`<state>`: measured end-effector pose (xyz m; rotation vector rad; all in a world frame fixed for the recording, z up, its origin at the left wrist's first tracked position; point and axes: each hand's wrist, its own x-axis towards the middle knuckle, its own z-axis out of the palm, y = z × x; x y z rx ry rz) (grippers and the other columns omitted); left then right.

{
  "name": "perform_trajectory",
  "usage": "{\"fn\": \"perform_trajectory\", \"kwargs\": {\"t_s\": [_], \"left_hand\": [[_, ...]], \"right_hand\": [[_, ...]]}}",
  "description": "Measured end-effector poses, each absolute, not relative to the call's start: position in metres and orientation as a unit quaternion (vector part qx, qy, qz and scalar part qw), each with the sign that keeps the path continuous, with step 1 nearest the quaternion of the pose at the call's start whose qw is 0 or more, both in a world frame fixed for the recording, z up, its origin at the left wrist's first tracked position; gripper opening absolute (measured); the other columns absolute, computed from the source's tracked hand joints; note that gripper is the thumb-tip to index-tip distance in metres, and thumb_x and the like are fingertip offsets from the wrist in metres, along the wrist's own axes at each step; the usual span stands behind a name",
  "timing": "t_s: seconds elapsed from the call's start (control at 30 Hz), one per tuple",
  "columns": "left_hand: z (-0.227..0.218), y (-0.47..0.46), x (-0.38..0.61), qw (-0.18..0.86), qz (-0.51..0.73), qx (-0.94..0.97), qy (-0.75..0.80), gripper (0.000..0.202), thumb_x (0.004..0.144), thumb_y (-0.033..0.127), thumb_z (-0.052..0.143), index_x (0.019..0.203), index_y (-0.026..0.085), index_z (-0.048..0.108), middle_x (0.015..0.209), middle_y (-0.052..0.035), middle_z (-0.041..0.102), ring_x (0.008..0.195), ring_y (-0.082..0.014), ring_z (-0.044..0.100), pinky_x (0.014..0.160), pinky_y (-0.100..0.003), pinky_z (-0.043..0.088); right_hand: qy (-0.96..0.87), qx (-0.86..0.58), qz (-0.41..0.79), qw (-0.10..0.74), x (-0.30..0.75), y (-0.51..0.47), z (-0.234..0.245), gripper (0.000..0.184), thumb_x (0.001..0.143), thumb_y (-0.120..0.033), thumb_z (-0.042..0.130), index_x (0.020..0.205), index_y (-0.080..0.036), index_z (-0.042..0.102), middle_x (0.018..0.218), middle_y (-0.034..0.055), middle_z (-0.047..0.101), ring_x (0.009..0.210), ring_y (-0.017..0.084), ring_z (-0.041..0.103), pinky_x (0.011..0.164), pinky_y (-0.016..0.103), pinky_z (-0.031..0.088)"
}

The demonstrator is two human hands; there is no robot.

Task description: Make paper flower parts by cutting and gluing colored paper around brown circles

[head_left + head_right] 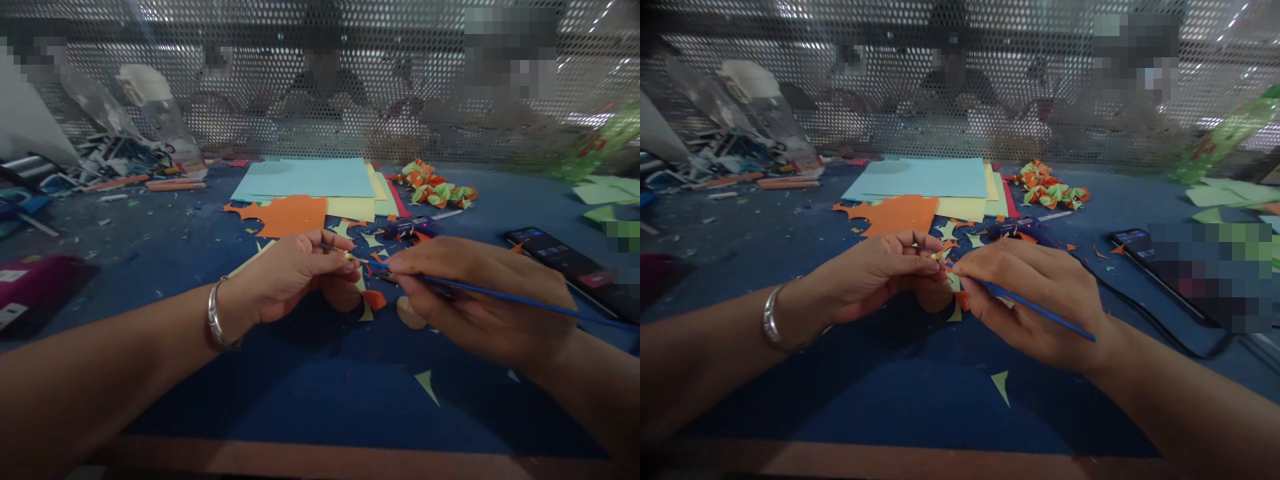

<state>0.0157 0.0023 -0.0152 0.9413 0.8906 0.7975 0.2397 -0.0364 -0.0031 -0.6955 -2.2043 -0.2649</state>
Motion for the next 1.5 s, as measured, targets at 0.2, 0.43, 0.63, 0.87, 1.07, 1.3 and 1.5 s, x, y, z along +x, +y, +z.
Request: {"fn": "perform_trajectory", "kwargs": {"t_s": [0.2, 0.43, 0.63, 0.87, 1.07, 1.3, 1.5], "left_hand": [[-0.014, 0.001, 0.016, 0.717, 0.362, 0.431, 0.412, 0.022, 0.086, 0.002, 0.069, 0.102, 0.014, 0.060, 0.074, -0.0065, 0.075, 0.069, -0.0123, 0.073, 0.071, -0.020, 0.057], [-0.015, 0.002, 0.015, 0.734, 0.357, 0.416, 0.401, 0.018, 0.084, 0.005, 0.072, 0.096, 0.014, 0.061, 0.075, -0.0059, 0.075, 0.069, -0.0119, 0.072, 0.071, -0.021, 0.057], [-0.016, 0.003, 0.014, 0.750, 0.335, 0.414, 0.393, 0.015, 0.082, 0.007, 0.075, 0.089, 0.013, 0.064, 0.077, -0.0051, 0.074, 0.071, -0.0117, 0.072, 0.073, -0.021, 0.057], [-0.014, 0.002, 0.016, 0.719, 0.363, 0.426, 0.411, 0.015, 0.082, 0.006, 0.074, 0.090, 0.013, 0.063, 0.078, -0.0053, 0.074, 0.071, -0.0115, 0.071, 0.072, -0.020, 0.058], [-0.014, 0.001, 0.016, 0.681, 0.378, 0.460, 0.426, 0.015, 0.081, 0.010, 0.076, 0.090, 0.013, 0.063, 0.076, -0.0050, 0.074, 0.072, -0.0136, 0.072, 0.074, -0.025, 0.058], [-0.018, 0.004, 0.013, 0.628, 0.399, 0.520, 0.419, 0.020, 0.080, 0.013, 0.078, 0.091, 0.015, 0.062, 0.075, -0.0039, 0.075, 0.070, -0.0134, 0.072, 0.070, -0.025, 0.056], [-0.013, 0.002, 0.013, 0.556, 0.399, 0.593, 0.424, 0.016, 0.083, 0.013, 0.074, 0.085, 0.016, 0.058, 0.071, -0.0013, 0.072, 0.068, -0.0129, 0.069, 0.068, -0.026, 0.054]], "right_hand": [[-0.882, -0.259, -0.099, 0.382, 0.239, -0.037, -0.003, 0.022, 0.092, -0.011, 0.064, 0.105, -0.028, 0.067, 0.091, -0.0018, 0.079, 0.080, 0.017, 0.076, 0.076, 0.028, 0.063], [-0.900, -0.226, -0.116, 0.355, 0.239, -0.037, 0.000, 0.023, 0.091, -0.008, 0.063, 0.104, -0.027, 0.065, 0.094, 0.0004, 0.079, 0.079, 0.016, 0.075, 0.074, 0.028, 0.063], [-0.914, -0.198, -0.124, 0.331, 0.241, -0.035, 0.001, 0.023, 0.089, -0.005, 0.063, 0.105, -0.023, 0.063, 0.099, 0.0032, 0.079, 0.084, 0.016, 0.075, 0.077, 0.029, 0.063], [-0.924, -0.183, -0.136, 0.306, 0.245, -0.031, 0.002, 0.020, 0.091, -0.007, 0.061, 0.106, -0.020, 0.062, 0.100, 0.0058, 0.079, 0.084, 0.018, 0.074, 0.075, 0.030, 0.062], [-0.920, -0.184, -0.149, 0.311, 0.244, -0.032, 0.003, 0.020, 0.091, -0.007, 0.060, 0.105, -0.022, 0.063, 0.098, 0.0040, 0.079, 0.082, 0.017, 0.075, 0.073, 0.030, 0.062], [-0.911, -0.204, -0.134, 0.333, 0.246, -0.033, 0.003, 0.018, 0.089, -0.008, 0.065, 0.102, -0.021, 0.065, 0.095, 0.0034, 0.078, 0.080, 0.016, 0.074, 0.076, 0.028, 0.062], [-0.917, -0.221, -0.156, 0.292, 0.260, -0.020, -0.001, 0.016, 0.094, -0.014, 0.059, 0.107, -0.021, 0.065, 0.094, 0.0049, 0.077, 0.079, 0.017, 0.073, 0.071, 0.029, 0.059]]}}
